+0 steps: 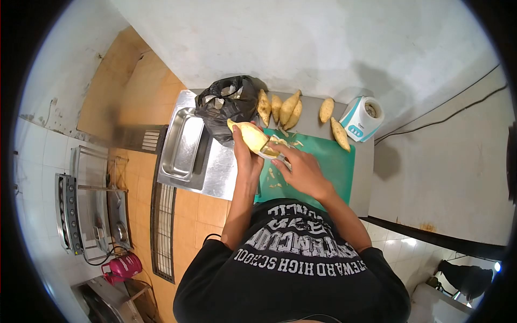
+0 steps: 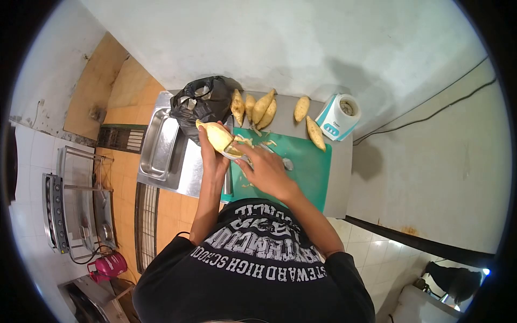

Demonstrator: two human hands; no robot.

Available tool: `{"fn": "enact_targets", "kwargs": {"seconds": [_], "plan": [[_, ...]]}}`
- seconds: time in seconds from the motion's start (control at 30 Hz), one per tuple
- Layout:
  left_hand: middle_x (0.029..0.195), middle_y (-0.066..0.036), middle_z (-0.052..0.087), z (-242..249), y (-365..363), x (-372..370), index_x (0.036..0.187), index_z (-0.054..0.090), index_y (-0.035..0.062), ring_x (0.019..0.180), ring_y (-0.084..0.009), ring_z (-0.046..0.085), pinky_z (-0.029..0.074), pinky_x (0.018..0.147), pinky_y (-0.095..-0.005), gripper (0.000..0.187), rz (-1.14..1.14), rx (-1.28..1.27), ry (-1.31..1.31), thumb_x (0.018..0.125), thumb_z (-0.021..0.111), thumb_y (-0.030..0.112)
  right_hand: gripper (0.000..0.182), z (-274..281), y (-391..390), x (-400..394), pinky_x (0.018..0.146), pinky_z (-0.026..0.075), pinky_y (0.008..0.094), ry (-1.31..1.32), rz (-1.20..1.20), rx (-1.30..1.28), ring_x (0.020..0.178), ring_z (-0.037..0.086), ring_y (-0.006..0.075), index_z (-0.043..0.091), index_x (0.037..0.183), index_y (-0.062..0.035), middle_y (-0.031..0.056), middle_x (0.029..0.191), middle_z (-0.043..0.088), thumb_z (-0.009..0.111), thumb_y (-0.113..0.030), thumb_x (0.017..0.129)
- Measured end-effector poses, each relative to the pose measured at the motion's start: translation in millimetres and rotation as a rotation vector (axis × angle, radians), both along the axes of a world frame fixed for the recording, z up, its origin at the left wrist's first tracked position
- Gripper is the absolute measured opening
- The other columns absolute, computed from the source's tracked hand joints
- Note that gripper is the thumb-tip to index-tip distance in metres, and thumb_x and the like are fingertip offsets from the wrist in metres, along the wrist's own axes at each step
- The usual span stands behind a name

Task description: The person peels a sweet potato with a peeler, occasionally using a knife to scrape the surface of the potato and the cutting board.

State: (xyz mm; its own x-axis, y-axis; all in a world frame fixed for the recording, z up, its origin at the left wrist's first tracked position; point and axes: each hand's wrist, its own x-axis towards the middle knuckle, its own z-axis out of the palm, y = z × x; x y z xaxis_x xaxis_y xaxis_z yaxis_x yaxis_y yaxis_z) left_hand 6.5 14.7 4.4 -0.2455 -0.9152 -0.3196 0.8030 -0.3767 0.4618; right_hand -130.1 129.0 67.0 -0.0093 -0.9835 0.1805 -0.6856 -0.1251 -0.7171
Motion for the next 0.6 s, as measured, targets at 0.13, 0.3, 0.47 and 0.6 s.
{"fn": "enact_targets", "kwargs": {"seconds": [0.13,0.3,0.47,0.6], "plan": [[0.104,-0.008,0.062,-3.6,-14.2,12.9,0.121,0.055,0.0049,0.095,-0.0209,0.062,0.055,0.081,-0.0422,0.055,0.057,0.035,0.111,0.102,0.05,0.056,0.039,-13.5,20.8,-7.9,0.084,0.051,0.0507,0.053,0.024,0.138,0.097,0.066,0.0412,0.061,0.133,-0.0139,0.018,0.11,0.071,0.062,-0.029,0.097],[0.106,-0.006,0.063,-5.6,-12.5,21.3,0.117,0.057,0.0067,0.095,-0.0211,0.063,0.053,0.082,-0.0418,0.05,0.138,0.05,0.119,0.098,0.058,0.054,0.039,-20.5,43.3,-23.0,0.085,0.051,0.05,-0.009,-0.046,0.275,0.1,0.067,0.0393,0.06,0.133,-0.0155,0.0175,0.114,0.071,0.063,-0.029,0.097],[0.106,-0.006,0.063,-11.0,0.3,7.6,0.12,0.057,0.0099,0.091,-0.0213,0.063,0.054,0.079,-0.0395,0.045,-0.055,-0.008,0.095,0.1,0.058,0.051,0.039,4.7,19.8,-18.6,0.085,0.051,0.0491,-0.085,-0.045,0.152,0.1,0.066,0.0394,0.06,0.133,-0.0144,0.0176,0.115,0.07,0.062,-0.029,0.097],[0.106,-0.006,0.062,-7.2,1.9,-4.3,0.127,0.055,0.0099,0.093,-0.0209,0.064,0.054,0.082,-0.0388,0.048,-0.073,-0.079,-0.07,0.103,0.053,0.051,0.04,16.0,3.3,-12.6,0.082,0.055,0.043,-0.1,-0.035,0.075,0.097,0.07,0.0381,0.06,0.135,-0.0107,0.0164,0.125,0.068,0.063,-0.024,0.098]]}}
